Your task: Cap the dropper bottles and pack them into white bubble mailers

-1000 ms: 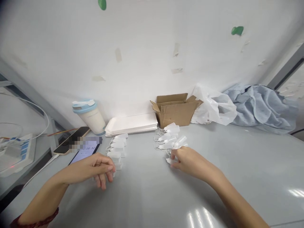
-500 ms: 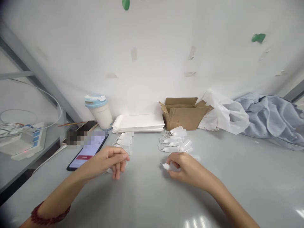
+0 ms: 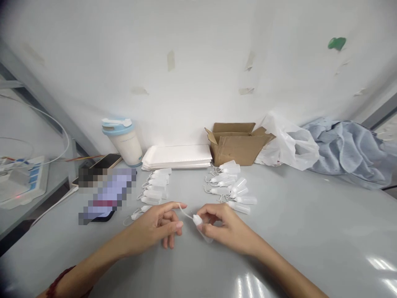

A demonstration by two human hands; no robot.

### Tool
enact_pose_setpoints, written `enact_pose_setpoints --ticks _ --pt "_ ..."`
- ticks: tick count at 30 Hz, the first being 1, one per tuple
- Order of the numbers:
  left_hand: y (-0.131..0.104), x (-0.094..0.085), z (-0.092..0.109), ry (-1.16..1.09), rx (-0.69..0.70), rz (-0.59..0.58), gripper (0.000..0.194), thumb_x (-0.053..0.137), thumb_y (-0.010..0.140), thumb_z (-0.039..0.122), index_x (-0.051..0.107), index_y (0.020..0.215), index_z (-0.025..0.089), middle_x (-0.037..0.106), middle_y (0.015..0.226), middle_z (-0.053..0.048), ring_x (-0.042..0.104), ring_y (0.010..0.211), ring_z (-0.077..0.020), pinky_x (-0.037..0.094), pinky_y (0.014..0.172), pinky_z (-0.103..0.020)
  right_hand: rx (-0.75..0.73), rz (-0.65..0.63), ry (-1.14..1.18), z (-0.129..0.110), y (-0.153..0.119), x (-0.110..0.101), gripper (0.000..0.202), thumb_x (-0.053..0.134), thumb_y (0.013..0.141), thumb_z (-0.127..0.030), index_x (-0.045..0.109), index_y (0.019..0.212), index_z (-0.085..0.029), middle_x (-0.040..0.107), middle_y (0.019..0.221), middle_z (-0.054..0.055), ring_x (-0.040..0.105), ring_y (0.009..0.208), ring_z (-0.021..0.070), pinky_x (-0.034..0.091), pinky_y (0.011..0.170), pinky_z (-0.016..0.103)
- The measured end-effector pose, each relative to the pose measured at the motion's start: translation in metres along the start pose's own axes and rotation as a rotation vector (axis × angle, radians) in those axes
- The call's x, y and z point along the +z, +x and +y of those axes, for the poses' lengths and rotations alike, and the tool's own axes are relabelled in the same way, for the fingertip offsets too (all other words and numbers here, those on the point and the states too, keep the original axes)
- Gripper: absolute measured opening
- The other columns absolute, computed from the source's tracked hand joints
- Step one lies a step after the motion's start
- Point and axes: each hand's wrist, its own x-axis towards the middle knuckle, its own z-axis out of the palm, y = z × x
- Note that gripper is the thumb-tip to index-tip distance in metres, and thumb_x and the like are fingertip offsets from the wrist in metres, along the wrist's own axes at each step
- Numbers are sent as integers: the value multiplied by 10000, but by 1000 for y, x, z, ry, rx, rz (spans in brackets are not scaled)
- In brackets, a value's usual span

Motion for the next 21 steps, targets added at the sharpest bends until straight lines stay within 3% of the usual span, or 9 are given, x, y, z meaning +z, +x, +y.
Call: enact_pose_setpoints --ticks 5,11,16,21 --pt "3 -2 -1 4 78 70 274 542 843 364 606 1016 162 605 720 8 569 541 -110 442 525 -234 66 -52 175 -4 -3 5 130 527 812 -272 584 783 -158 569 627 -13 511 578 114 396 582 244" --pt "5 -5 -1 -40 131 158 240 552 843 371 641 870 150 581 668 16 552 506 -97 417 500 -220 75 -30 292 -2 -2 8 145 496 818 -238 612 811 -152 613 706 9 554 606 118 417 608 250" --pt "6 -4 -1 -30 130 161 261 532 854 393 648 861 159 576 667 19 548 503 -97 417 496 -217 64 -28 255 -3 -3 7 223 477 865 -313 626 845 -148 608 728 16 510 566 105 398 571 239" --pt "4 0 1 105 77 85 264 522 853 388 657 807 166 606 686 8 551 548 -106 405 525 -214 70 -2 186 -5 -2 7 281 451 898 -349 659 872 -161 578 693 4 447 568 104 340 541 221"
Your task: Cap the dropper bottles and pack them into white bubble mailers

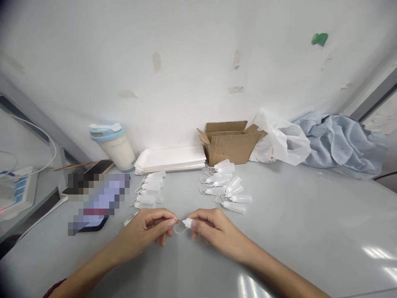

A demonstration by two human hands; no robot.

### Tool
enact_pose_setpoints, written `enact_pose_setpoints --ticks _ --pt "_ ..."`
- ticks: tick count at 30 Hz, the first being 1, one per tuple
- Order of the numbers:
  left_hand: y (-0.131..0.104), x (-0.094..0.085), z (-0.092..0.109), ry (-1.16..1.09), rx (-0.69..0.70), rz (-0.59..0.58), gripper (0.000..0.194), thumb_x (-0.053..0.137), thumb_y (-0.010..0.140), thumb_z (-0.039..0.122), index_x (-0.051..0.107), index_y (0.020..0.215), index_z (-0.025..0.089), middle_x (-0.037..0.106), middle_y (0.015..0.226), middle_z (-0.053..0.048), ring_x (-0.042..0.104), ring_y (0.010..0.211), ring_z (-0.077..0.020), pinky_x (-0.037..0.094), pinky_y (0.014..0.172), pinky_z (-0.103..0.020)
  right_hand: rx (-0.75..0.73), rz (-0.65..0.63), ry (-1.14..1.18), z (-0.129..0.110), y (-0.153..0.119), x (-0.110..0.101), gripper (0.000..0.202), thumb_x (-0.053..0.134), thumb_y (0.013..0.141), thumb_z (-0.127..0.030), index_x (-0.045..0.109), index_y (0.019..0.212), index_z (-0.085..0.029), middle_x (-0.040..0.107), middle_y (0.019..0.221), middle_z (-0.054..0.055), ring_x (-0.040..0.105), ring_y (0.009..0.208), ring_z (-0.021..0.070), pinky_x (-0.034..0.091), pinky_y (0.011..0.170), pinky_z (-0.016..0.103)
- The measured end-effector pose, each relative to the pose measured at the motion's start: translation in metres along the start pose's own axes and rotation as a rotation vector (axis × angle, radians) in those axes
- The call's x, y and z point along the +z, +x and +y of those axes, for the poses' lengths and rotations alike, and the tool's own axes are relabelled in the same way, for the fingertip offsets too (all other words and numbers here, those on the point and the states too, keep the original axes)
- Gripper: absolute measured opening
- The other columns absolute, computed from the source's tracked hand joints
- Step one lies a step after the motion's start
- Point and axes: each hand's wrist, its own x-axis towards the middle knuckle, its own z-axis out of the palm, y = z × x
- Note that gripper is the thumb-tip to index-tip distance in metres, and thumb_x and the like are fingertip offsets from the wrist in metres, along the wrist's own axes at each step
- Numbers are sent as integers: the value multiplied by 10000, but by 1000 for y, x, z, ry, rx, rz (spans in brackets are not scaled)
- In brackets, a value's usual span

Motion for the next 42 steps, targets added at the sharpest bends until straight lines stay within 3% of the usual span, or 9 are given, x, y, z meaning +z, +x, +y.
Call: enact_pose_setpoints --ticks 9,23,42 --pt "-1 4 1 -24 -52 -10 226 540 837 372 641 898 179 613 692 13 556 559 -111 420 547 -222 -36 16 -7 3 0 -1 309 433 914 -363 677 960 -180 547 663 -10 422 575 108 318 548 227" --pt "0 4 0 -62 -1 56 253 551 835 401 658 835 171 591 660 14 544 534 -105 400 518 -215 -54 23 6 3 1 1 322 450 902 -393 687 966 -185 563 656 -11 432 561 103 318 535 220" --pt "4 2 -5 -185 11 25 245 569 830 386 654 842 157 594 671 12 537 504 -93 379 472 -209 -59 -8 65 6 0 1 343 423 926 -421 656 1035 -193 568 747 3 435 602 106 336 560 227"
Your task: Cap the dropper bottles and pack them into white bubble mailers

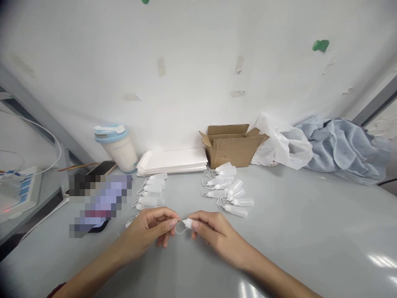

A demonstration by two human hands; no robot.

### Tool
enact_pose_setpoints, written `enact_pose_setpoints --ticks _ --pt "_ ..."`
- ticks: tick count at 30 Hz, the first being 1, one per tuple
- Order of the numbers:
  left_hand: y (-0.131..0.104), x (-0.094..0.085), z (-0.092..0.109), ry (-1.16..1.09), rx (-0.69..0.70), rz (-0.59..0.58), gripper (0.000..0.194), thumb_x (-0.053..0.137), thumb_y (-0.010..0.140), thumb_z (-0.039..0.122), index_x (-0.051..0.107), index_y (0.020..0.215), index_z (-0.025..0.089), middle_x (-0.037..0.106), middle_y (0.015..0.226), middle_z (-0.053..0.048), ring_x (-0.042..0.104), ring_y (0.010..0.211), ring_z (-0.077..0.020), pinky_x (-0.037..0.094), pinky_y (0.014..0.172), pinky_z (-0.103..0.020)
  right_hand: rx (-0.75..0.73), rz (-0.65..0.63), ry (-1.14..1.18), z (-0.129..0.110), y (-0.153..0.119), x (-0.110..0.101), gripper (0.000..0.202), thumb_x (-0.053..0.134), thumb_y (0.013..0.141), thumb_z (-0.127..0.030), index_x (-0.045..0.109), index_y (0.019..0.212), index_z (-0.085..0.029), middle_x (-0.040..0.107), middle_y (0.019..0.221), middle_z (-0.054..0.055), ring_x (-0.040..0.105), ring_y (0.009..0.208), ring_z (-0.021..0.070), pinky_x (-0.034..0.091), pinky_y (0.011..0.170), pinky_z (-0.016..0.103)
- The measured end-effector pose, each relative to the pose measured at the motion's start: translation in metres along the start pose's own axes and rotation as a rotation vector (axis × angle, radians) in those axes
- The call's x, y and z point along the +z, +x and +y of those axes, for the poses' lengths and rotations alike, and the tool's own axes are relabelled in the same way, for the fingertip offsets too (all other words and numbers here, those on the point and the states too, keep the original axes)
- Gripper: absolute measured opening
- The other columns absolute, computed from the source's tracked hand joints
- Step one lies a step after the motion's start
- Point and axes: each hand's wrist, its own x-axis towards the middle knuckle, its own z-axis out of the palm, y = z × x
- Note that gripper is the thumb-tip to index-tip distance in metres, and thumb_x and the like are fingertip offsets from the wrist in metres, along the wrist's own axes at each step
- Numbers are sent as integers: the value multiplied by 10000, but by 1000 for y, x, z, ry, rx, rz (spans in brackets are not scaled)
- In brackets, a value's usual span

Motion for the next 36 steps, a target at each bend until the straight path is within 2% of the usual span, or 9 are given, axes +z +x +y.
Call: enact_pose_setpoints --ticks 21,36 --pt "-3 1 6 -131 -77 -30 222 588 832 347 650 819 134 607 651 13 549 498 -81 391 483 -198 -7 -19 43 1 1 0 328 426 932 -404 648 1066 -202 559 729 0 418 596 102 321 547 228" --pt "-3 1 8 -183 -70 -17 217 586 837 339 643 787 135 606 659 6 544 504 -84 391 499 -208 -6 5 40 8 -1 3 347 430 926 -432 657 970 -174 556 723 4 412 584 96 306 520 227"
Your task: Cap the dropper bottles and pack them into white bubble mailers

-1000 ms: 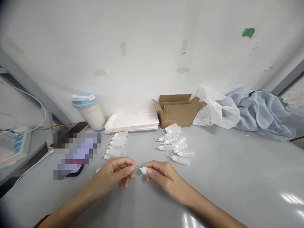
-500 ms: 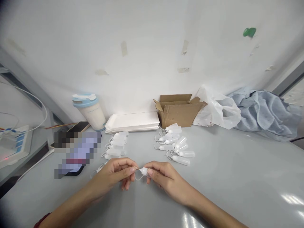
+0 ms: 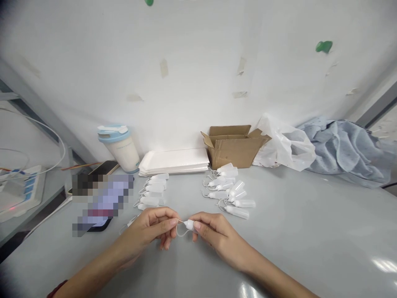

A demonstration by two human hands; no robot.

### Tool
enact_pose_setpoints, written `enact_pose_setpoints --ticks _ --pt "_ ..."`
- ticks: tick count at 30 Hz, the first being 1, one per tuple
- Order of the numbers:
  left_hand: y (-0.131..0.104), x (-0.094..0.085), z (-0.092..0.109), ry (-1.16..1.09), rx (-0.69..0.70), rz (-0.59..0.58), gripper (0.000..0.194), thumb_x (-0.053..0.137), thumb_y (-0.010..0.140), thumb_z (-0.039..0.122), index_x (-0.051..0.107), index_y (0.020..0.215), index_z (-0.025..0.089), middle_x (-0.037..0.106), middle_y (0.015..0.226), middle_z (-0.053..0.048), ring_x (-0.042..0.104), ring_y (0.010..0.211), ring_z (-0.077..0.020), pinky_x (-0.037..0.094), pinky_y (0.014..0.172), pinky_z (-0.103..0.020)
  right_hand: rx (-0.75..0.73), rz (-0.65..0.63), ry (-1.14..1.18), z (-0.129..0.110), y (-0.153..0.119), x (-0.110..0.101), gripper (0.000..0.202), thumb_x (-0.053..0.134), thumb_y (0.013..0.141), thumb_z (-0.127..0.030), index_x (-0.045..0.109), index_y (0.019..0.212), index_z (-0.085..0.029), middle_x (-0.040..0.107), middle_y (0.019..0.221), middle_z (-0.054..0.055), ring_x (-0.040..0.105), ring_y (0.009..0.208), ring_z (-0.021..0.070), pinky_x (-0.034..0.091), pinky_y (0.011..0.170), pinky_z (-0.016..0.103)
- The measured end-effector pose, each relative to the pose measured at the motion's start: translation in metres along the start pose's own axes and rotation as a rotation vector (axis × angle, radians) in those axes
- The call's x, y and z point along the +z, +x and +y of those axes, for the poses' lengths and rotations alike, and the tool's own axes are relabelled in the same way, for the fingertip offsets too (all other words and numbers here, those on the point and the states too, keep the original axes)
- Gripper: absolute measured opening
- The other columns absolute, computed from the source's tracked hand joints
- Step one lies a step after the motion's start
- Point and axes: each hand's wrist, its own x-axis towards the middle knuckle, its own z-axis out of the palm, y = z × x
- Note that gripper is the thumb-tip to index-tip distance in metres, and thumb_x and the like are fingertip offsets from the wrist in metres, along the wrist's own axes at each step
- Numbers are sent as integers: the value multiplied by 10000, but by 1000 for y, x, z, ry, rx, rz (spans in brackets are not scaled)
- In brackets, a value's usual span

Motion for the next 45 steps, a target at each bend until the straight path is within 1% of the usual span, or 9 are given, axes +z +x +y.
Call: enact_pose_setpoints --ticks 8,13,18,30,35,38,41,43,45 --pt "0 1 1 -5 -4 -1 213 593 831 335 646 783 134 607 657 4 544 505 -84 391 493 -202 -20 0 1 -3 1 -1 332 424 933 -411 652 1047 -198 566 745 2 433 607 100 330 535 220" --pt "-3 1 2 -27 -10 1 217 603 823 341 641 771 133 602 651 7 539 502 -84 399 496 -206 -33 -2 -17 -8 -1 0 311 419 940 -383 650 1057 -209 575 751 -4 463 634 104 363 595 226" --pt "-2 2 3 -35 -30 1 221 613 817 349 641 780 134 600 644 9 545 506 -87 397 501 -208 -35 38 -51 -11 -3 0 305 426 935 -373 659 1026 -199 581 745 -3 489 653 113 390 660 243" --pt "-2 2 2 -48 -30 -11 210 594 834 330 641 778 132 597 631 10 547 515 -88 398 506 -204 -61 40 -113 -13 -1 2 322 398 941 -374 658 966 -185 579 745 6 518 696 134 400 680 251" --pt "0 2 -2 65 45 13 211 572 841 328 649 785 140 597 637 6 555 536 -102 416 520 -216 -117 32 -195 -10 0 3 340 357 959 -350 637 882 -173 577 752 11 522 701 135 399 679 248" --pt "0 4 -6 192 108 67 197 559 843 319 654 800 152 598 654 4 557 559 -112 433 546 -229 -133 46 -247 -7 0 4 338 348 963 -330 632 870 -173 563 727 5 513 679 128 390 659 240" --pt "-2 8 -9 297 132 122 183 539 850 301 647 795 163 602 674 4 559 581 -117 444 575 -233 -110 63 -255 -2 0 5 291 363 958 -324 618 962 -182 569 706 -2 518 653 127 383 621 236" --pt "-3 11 -11 335 143 135 177 524 857 288 642 798 171 603 675 6 560 584 -119 443 575 -229 -86 76 -242 2 1 6 262 378 953 -327 577 1052 -190 584 702 -8 509 616 122 371 578 230" --pt "-3 13 -12 357 160 142 179 504 865 277 639 802 177 604 678 7 564 593 -122 444 577 -227 -79 87 -231 5 1 7 249 385 951 -331 549 1082 -196 589 697 -16 500 592 115 360 555 226"
